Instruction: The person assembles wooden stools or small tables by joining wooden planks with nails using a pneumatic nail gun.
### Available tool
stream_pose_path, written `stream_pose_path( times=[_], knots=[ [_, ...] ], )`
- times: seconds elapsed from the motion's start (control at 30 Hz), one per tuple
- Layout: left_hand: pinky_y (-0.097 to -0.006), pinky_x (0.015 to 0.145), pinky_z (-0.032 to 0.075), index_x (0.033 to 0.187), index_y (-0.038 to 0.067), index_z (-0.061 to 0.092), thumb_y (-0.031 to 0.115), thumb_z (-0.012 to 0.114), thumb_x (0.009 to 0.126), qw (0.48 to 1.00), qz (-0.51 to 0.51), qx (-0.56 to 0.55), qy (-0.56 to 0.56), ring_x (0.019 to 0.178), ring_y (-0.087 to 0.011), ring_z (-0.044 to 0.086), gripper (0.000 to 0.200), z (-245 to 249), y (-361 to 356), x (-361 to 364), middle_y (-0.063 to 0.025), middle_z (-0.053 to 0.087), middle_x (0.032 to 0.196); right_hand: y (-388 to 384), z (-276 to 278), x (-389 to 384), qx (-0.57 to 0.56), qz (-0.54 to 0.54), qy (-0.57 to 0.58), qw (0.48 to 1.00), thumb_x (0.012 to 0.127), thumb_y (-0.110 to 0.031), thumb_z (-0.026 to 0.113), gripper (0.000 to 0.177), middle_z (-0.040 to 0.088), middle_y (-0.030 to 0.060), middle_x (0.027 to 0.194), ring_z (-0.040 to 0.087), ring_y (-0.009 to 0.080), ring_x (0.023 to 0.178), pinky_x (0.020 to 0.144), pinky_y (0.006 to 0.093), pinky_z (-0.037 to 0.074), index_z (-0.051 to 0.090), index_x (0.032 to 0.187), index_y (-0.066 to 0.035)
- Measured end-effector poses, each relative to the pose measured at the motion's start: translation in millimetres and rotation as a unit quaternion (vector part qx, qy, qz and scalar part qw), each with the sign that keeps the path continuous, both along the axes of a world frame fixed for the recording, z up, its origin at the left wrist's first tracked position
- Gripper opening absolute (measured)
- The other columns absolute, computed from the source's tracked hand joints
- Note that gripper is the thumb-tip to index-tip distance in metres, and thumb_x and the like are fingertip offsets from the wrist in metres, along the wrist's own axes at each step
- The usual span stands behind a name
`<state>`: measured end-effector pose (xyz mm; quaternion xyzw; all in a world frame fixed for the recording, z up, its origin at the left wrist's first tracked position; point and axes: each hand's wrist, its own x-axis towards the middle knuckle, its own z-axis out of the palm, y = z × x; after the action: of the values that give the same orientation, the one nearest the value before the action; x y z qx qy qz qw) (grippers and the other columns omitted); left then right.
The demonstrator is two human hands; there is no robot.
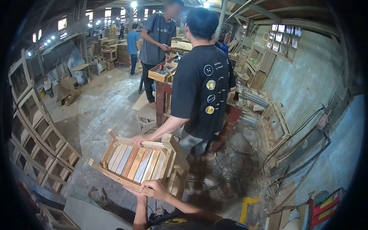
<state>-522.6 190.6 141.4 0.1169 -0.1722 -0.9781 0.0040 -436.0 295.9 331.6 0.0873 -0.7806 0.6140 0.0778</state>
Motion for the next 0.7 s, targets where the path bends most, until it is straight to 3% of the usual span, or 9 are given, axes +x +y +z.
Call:
stream_pose_path(
  times=[0.07,0.17,0.27,0.33,0.4,0.5,0.6,0.67,0.7],
  knots=[
    [-0.0474,0.105,0.035,0.144,0.01,0.033,0.064,0.034,0.093,1.0,0.008,0.003,0.007,0.127,-0.0302,0.043,0.075,-2.5,-2.8,6.4,-0.0122,0.036,0.146,-0.6,-10.8,4.0,-0.02,-0.003,-0.033,0.999,0.082,-0.006,0.061,0.009,0.067,0.0068,0.078,0.062,0.0114,0.074,0.07,0.026,0.048,0.066,0.084,0.001],
    [-0.0455,0.114,0.024,0.151,0.01,0.02,0.073,0.025,0.09,0.996,-0.025,-0.012,0.082,0.139,-0.0294,0.026,0.088,-17.2,-10.8,2.5,-0.0091,0.02,0.155,0.0,-31.5,4.2,-0.094,0.013,-0.048,0.994,0.083,-0.006,0.06,0.01,0.067,0.0045,0.08,0.06,0.0094,0.077,0.071,0.0245,0.046,0.067,0.083,0.001],
    [-0.0432,0.113,0.026,0.149,0.01,0.024,0.072,0.027,0.091,0.995,0.008,-0.076,-0.06,0.136,-0.0294,0.031,0.085,37.2,-8.4,22.9,-0.0087,0.024,0.154,3.4,-30.1,7.5,-0.095,-0.001,-0.074,0.993,0.084,-0.008,0.058,0.013,0.067,0.0043,0.081,0.058,0.0087,0.079,0.072,0.0237,0.045,0.067,0.083,0.002],
    [-0.0407,0.113,0.025,0.149,0.011,0.026,0.072,0.03,0.09,0.987,-0.002,-0.15,-0.058,0.136,-0.0277,0.03,0.085,38.3,-8.3,31.6,-0.0069,0.026,0.153,6.0,-31.5,11.3,-0.119,-0.031,-0.096,0.988,0.083,-0.009,0.056,0.015,0.066,0.0052,0.081,0.058,0.0096,0.079,0.074,0.0241,0.045,0.066,0.082,0.003],
    [-0.0401,0.113,0.024,0.148,0.011,0.027,0.072,0.033,0.09,0.993,-0.021,-0.11,-0.03,0.136,-0.0271,0.03,0.085,-23.4,-10.8,19.8,-0.006,0.027,0.153,13.6,-47.7,7.8,-0.142,-0.056,-0.098,0.983,0.083,-0.009,0.055,0.017,0.066,0.0055,0.08,0.058,0.0102,0.079,0.075,0.0243,0.045,0.066,0.081,0.003],
    [-0.0399,0.109,0.03,0.146,0.011,0.031,0.067,0.033,0.093,0.993,-0.04,-0.052,-0.101,0.132,-0.0259,0.036,0.078,-34.4,-5.6,22.6,-0.0055,0.033,0.149,22.0,-63.2,10.4,-0.214,-0.105,-0.153,0.959,0.081,-0.009,0.055,0.016,0.066,0.0064,0.08,0.059,0.0117,0.08,0.078,0.0243,0.044,0.066,0.079,0.003],
    [-0.04,0.107,0.033,0.145,0.012,0.034,0.067,0.034,0.092,0.99,-0.085,-0.037,-0.108,0.128,-0.0255,0.04,0.076,-24.8,-3.0,23.7,-0.0058,0.039,0.144,25.5,-78.7,6.3,-0.249,-0.122,-0.183,0.943,0.083,-0.007,0.054,0.016,0.066,0.0064,0.082,0.059,0.012,0.083,0.08,0.0246,0.044,0.067,0.08,0.002],
    [-0.04,0.106,0.034,0.144,0.012,0.035,0.066,0.034,0.093,0.994,-0.104,-0.003,0.016,0.126,-0.0251,0.042,0.074,-25.0,-3.6,28.6,-0.0056,0.041,0.142,21.7,-89.5,2.9,-0.269,-0.114,-0.19,0.937,0.084,-0.006,0.053,0.016,0.065,0.0059,0.083,0.058,0.0118,0.084,0.08,0.0249,0.044,0.067,0.081,0.002],
    [-0.0401,0.107,0.034,0.143,0.01,0.035,0.065,0.035,0.094,0.994,-0.076,0.036,-0.076,0.126,-0.0257,0.042,0.073,10.0,0.4,30.5,-0.0067,0.041,0.141,18.1,-83.9,1.4,-0.249,-0.114,-0.204,0.94,0.086,-0.006,0.052,0.016,0.066,0.0055,0.085,0.058,0.0115,0.084,0.081,0.025,0.044,0.066,0.083,0.002]
  ],
)
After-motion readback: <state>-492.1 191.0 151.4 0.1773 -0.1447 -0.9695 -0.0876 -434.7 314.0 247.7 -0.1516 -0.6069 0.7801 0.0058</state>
